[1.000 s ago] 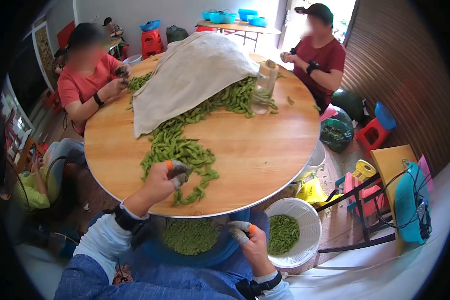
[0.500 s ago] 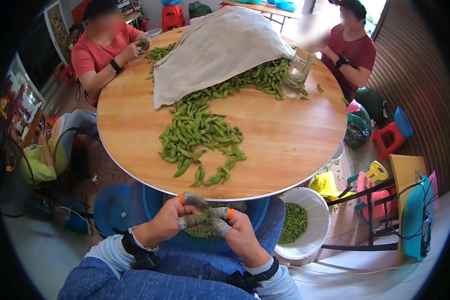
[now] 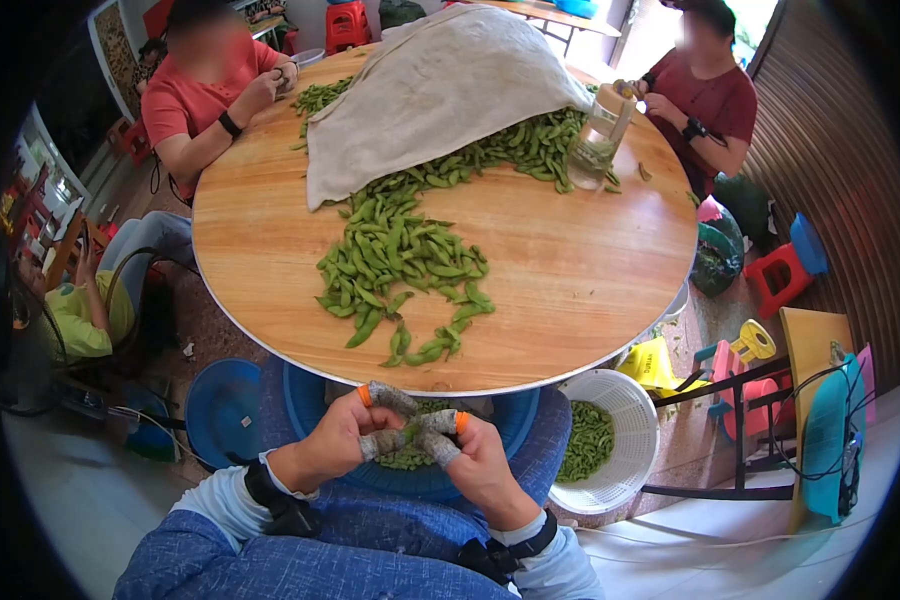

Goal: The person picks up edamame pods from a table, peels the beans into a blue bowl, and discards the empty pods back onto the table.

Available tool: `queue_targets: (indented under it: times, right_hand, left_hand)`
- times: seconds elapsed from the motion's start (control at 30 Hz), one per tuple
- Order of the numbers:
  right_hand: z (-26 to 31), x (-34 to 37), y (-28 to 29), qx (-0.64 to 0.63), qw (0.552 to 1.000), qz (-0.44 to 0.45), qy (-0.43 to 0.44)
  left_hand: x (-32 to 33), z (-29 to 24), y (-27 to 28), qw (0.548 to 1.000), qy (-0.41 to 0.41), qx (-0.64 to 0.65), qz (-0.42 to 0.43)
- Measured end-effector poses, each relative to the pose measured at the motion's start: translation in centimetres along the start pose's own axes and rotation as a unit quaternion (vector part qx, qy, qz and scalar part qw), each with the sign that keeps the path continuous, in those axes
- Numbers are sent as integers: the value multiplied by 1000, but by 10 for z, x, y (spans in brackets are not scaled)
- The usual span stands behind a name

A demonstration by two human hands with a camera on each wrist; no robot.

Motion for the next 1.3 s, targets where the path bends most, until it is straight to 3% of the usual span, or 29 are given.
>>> queue_targets:
  times: [0.17,0.27,0.3,0.37,0.47,0.67,1.3]
  right_hand:
    - [-17,-4,15,70,997,-30,7]
    - [-15,-4,20,27,998,-56,7]
    - [-14,-3,20,3,998,-66,5]
    - [-10,-3,18,-11,998,-65,8]
    - [-11,-3,18,-13,998,-57,12]
    - [-17,0,20,-17,998,-57,-4]
    - [5,5,5,7,999,-24,-20]
  left_hand:
    - [-3,13,8,999,23,-10,-28]
    - [-5,-2,8,976,-2,-211,-51]
    - [-4,-14,2,925,-15,-375,-48]
    - [0,-31,-20,745,-37,-665,-37]
    - [1,-37,-35,677,-98,-729,-22]
    - [2,-33,-42,650,-140,-747,-26]
    - [5,-32,-43,658,-124,-743,2]
Point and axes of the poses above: each hand's wrist, its own x-axis away from the middle knuckle, its own y-axis out of the back of the hand, z = x × y, the point moved 10 cm from there along -x, towards the middle knuckle, and after that the axes turned 11 degrees about z, right-handed, at the moved point
